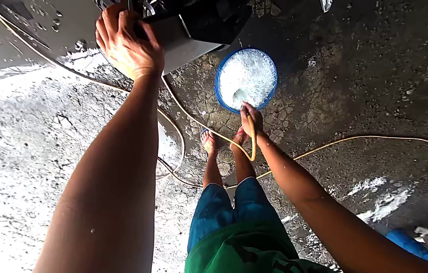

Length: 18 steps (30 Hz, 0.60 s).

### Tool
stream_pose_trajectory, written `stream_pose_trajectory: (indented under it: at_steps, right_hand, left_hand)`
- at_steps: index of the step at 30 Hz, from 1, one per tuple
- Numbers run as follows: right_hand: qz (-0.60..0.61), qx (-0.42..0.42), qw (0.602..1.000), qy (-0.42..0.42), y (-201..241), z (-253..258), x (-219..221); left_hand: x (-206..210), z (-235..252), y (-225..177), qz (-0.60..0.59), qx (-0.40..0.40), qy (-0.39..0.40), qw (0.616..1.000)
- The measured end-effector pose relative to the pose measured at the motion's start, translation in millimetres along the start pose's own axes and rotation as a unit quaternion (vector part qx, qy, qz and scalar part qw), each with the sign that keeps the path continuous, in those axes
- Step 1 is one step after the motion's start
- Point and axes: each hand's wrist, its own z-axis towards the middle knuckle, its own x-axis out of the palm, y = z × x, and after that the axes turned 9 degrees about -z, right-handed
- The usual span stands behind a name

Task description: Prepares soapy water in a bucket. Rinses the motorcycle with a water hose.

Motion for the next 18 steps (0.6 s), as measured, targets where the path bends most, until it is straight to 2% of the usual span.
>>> stream_pose_trajectory:
  at_steps: [3, 6, 8, 10, 12, 18]
  right_hand:
    - [-0.013, 0.056, 0.998, 0.040, -19, -14, 10]
    - [0.030, 0.123, 0.991, -0.040, -27, -5, 0]
    - [0.048, 0.112, 0.991, -0.056, -24, 3, 0]
    - [0.029, 0.067, 0.997, 0.009, -20, -4, 4]
    - [-0.012, 0.036, 0.999, 0.027, -24, -10, 19]
    - [0.013, 0.079, 0.996, 0.030, -29, -18, 21]
  left_hand:
    - [-2, 0, -1, -0.014, 0.003, 0.005, 1.000]
    - [1, -1, 2, -0.011, 0.005, -0.009, 1.000]
    - [4, -1, 2, -0.006, 0.005, -0.017, 1.000]
    - [1, 0, 1, -0.008, 0.004, -0.005, 1.000]
    - [0, 0, -1, -0.010, 0.005, -0.005, 1.000]
    - [0, -1, 1, -0.010, 0.004, -0.006, 1.000]
